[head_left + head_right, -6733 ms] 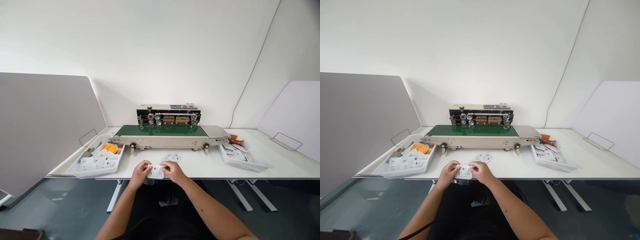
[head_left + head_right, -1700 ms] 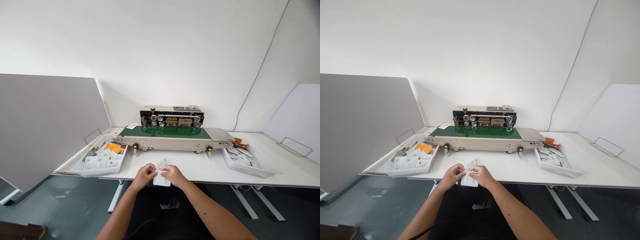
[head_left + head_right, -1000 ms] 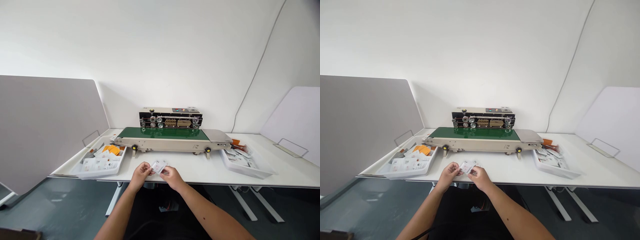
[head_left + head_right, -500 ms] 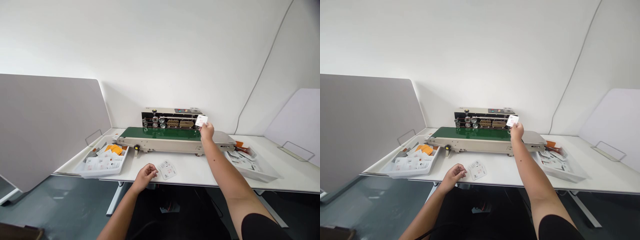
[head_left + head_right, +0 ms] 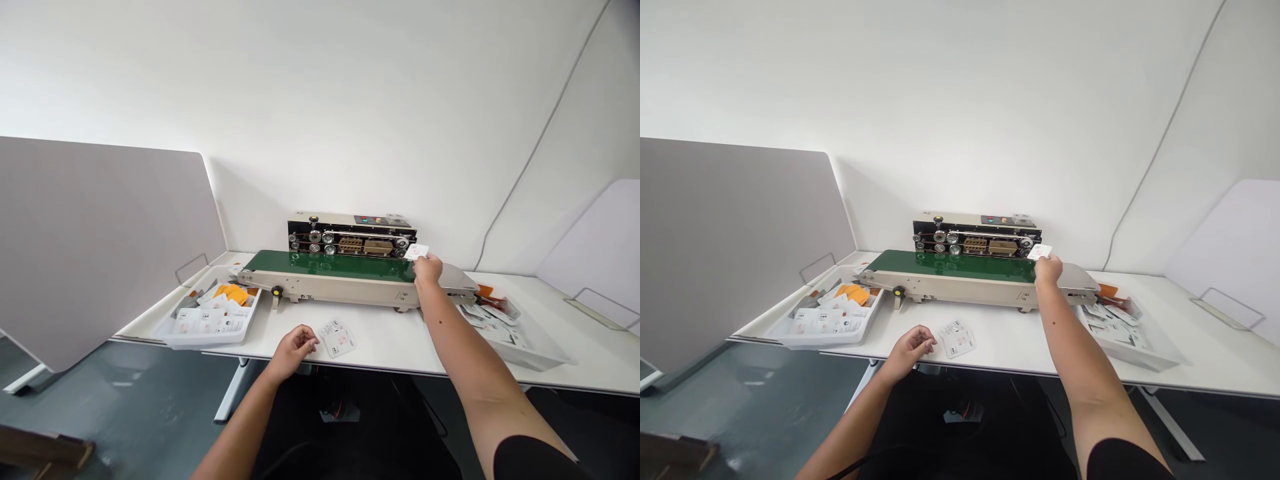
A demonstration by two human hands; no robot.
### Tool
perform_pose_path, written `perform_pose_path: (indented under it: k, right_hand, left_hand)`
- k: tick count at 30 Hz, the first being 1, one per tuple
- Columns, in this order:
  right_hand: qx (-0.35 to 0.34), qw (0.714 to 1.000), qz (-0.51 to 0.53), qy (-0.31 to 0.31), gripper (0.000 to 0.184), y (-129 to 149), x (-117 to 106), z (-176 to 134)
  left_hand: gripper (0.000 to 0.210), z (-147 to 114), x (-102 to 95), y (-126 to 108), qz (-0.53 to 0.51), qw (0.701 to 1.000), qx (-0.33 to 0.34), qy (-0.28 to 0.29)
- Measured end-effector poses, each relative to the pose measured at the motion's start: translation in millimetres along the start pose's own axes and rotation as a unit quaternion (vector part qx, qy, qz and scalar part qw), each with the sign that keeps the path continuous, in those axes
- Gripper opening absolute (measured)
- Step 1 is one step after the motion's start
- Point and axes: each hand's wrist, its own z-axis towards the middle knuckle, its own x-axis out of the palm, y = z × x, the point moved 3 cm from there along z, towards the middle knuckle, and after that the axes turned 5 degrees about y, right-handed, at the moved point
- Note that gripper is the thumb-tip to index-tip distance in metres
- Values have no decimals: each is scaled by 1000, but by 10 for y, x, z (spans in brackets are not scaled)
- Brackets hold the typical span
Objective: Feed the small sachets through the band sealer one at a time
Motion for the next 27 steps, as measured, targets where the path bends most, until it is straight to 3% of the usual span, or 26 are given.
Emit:
perform_pose_path:
  k: [3,9,15,17,20,21,23,25,27]
  right_hand:
    - [59,997,21,50,21,-11,86,-43]
    - [121,982,34,142,11,99,480,-133]
    - [120,981,20,153,16,224,591,-213]
    - [70,991,5,115,28,254,504,-342]
    - [-122,990,-57,36,38,277,334,-840]
    - [-188,978,-82,47,38,252,305,-1094]
    - [-255,938,-121,201,38,112,327,-1666]
    - [-310,841,-186,403,45,-87,373,-2257]
    - [-314,754,-263,514,69,-296,371,-2685]
  left_hand:
    - [30,5,2,-10,2,1000,-4,2]
    - [29,-2,-9,2,14,1000,-3,-6]
    - [28,-2,-13,-15,36,999,2,0]
    - [28,2,-9,-29,57,998,10,-6]
    - [27,8,4,-46,117,993,17,-11]
    - [26,8,8,-52,140,990,19,-10]
    - [25,5,18,-77,189,981,38,-1]
    - [27,-5,36,-116,250,965,75,22]
    - [41,-15,69,-144,314,942,104,60]
